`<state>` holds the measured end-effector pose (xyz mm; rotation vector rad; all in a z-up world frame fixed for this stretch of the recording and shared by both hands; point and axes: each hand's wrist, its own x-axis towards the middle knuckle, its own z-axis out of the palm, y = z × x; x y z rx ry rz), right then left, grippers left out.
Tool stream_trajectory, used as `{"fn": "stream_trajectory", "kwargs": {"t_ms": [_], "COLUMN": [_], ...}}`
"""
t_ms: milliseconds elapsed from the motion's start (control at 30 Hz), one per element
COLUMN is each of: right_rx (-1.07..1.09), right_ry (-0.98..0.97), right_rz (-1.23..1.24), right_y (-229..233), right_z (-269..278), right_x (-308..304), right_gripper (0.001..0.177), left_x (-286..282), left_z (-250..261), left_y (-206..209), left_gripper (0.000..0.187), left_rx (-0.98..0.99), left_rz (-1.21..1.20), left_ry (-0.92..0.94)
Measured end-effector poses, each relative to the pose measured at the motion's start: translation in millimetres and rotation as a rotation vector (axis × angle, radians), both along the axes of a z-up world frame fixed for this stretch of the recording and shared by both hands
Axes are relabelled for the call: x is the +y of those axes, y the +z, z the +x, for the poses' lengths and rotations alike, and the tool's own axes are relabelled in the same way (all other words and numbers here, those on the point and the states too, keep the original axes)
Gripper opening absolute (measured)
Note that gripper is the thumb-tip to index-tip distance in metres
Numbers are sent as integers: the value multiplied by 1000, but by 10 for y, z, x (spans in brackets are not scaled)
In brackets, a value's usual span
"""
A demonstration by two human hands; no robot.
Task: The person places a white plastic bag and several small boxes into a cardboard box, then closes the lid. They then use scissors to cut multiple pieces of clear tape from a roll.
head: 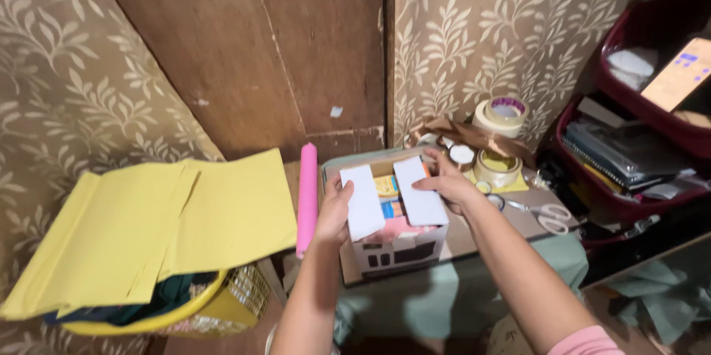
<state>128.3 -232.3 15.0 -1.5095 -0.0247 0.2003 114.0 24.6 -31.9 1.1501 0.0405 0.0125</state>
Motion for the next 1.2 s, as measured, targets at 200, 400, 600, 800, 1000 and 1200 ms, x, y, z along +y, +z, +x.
{"fn": "stream_trajectory", "kwargs": {"t_ms": [200,400,600,800,1000,1200], "right_rx": [-182,-325,-715,-776,-748,-840], "right_ry": [57,17,-127,-167,-130,-57], "right_rz": [216,316,-203,-168,-102,-293], "right_y": [-136,-205,-124,-61,-5,30], "right_z": [190,120,49,-557,-1169,-1368], "right_x": [86,114,34,-48,40,76], "right_gripper": [106,110,83,48,51,41], "left_x": [-8,-65,-13,-31,-327,-575], "left_z": [231,181,107,-511,-1330,-1553], "left_y": [31,-18,-56,-248,-65,133], "left_gripper": [53,59,67,30,23,28], "left_rx": [-67,-297,-335,-461,-700,-689], "left_rz": [-55,-170,2,304,925,942], "left_ry": [-90,-29,162,381,529,525]}}
